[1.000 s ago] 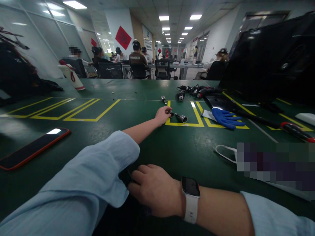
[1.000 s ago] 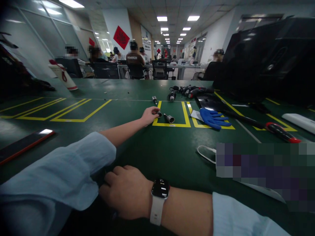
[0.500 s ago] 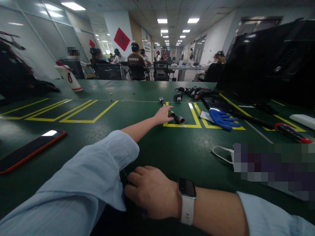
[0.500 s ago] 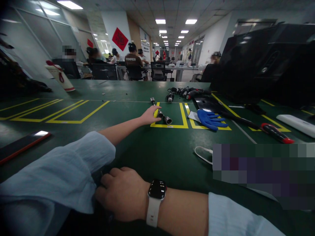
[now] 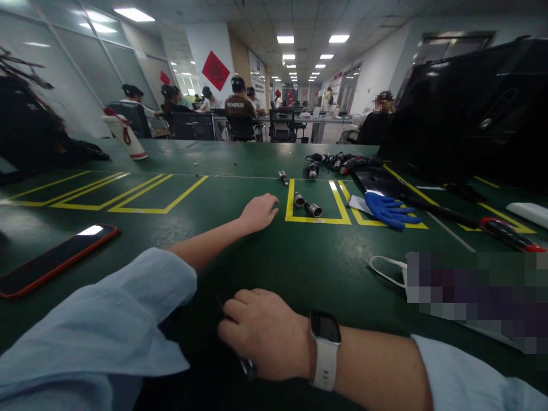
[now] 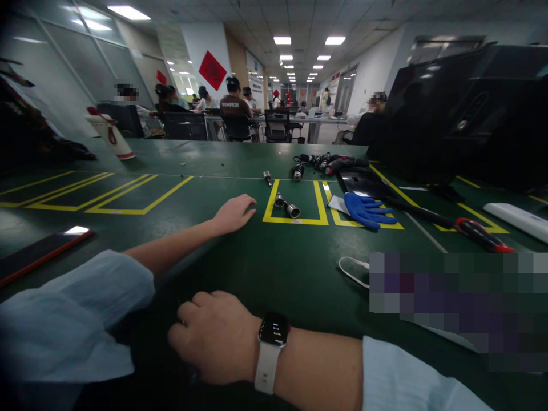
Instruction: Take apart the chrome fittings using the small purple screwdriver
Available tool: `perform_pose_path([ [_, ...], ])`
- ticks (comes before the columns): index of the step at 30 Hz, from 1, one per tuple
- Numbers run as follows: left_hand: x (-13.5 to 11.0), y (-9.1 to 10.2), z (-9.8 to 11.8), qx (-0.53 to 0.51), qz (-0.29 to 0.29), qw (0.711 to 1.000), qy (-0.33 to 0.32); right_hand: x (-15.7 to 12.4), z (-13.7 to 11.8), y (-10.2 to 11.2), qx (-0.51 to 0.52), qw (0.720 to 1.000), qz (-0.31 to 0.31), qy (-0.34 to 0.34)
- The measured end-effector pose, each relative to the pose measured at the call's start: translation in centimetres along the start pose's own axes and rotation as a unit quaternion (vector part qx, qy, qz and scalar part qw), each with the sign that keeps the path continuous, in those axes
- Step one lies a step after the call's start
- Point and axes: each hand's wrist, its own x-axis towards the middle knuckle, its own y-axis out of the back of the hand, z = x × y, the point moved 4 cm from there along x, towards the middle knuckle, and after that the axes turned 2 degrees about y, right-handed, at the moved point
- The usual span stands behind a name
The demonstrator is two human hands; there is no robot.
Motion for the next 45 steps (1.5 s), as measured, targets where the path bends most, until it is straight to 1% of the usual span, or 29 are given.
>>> perform_pose_path([
  [3, -3.6, 1.6, -2.1, 0.028, 0.014, 0.998, 0.048, 0.0, 0.0, 0.3, 0.009, 1.000, -0.011, 0.005],
  [6, -7.3, 3.1, -4.6, 0.055, 0.026, 0.991, 0.116, -0.1, 0.1, 0.4, 0.013, 1.000, -0.020, 0.007],
  [9, -10.9, 4.5, -7.2, 0.072, 0.028, 0.982, 0.175, -0.1, 0.1, 0.5, 0.016, 1.000, -0.022, 0.005],
  [13, -14.9, 6.4, -9.9, 0.077, 0.020, 0.971, 0.226, -0.1, 0.1, 0.5, 0.019, 0.999, -0.027, 0.000],
  [15, -16.2, 7.1, -10.9, 0.081, 0.024, 0.966, 0.246, -0.1, 0.1, 0.4, 0.019, 0.999, -0.027, -0.001],
  [17, -16.8, 7.4, -11.7, 0.081, 0.026, 0.960, 0.267, -0.1, 0.1, 0.4, 0.018, 0.999, -0.028, -0.002],
  [21, -16.6, 7.1, -12.6, 0.049, 0.015, 0.955, 0.293, 0.0, 0.0, 0.4, 0.023, 0.999, -0.035, -0.004],
  [24, -15.8, 6.7, -12.6, 0.032, 0.030, 0.960, 0.276, 0.0, 0.1, 0.4, 0.022, 0.999, -0.038, -0.004],
  [26, -14.8, 6.5, -12.3, 0.022, 0.040, 0.966, 0.255, 0.0, 0.1, 0.5, 0.019, 0.999, -0.035, -0.004],
  [29, -11.8, 6.0, -11.0, 0.005, 0.037, 0.979, 0.198, -0.1, 0.2, 0.4, 0.015, 0.999, -0.028, -0.001],
  [31, -8.7, 5.2, -9.3, -0.002, 0.006, 0.991, 0.136, -0.1, 0.2, 0.3, 0.015, 1.000, -0.022, 0.000],
  [33, -5.1, 4.2, -7.1, -0.002, -0.026, 0.998, 0.063, -0.1, 0.3, 0.2, 0.017, 1.000, -0.013, 0.001],
  [36, -0.1, 2.2, -3.6, 0.002, -0.063, 0.998, -0.031, -0.1, 0.4, 0.0, 0.018, 1.000, -0.002, -0.001],
  [38, 2.6, 0.7, -1.6, 0.011, -0.090, 0.993, -0.077, -0.1, 0.4, -0.1, 0.016, 1.000, 0.003, -0.003],
  [40, 4.7, -0.6, -0.1, 0.023, -0.120, 0.986, -0.111, -0.1, 0.5, -0.2, 0.014, 1.000, 0.009, -0.005],
  [42, 6.1, -1.5, 0.9, 0.033, -0.146, 0.980, -0.133, -0.1, 0.6, -0.2, 0.012, 1.000, 0.017, -0.004],
  [45, 7.4, -1.9, 1.6, 0.046, -0.172, 0.973, -0.148, -0.1, 0.6, -0.4, 0.009, 1.000, 0.024, 0.000],
])
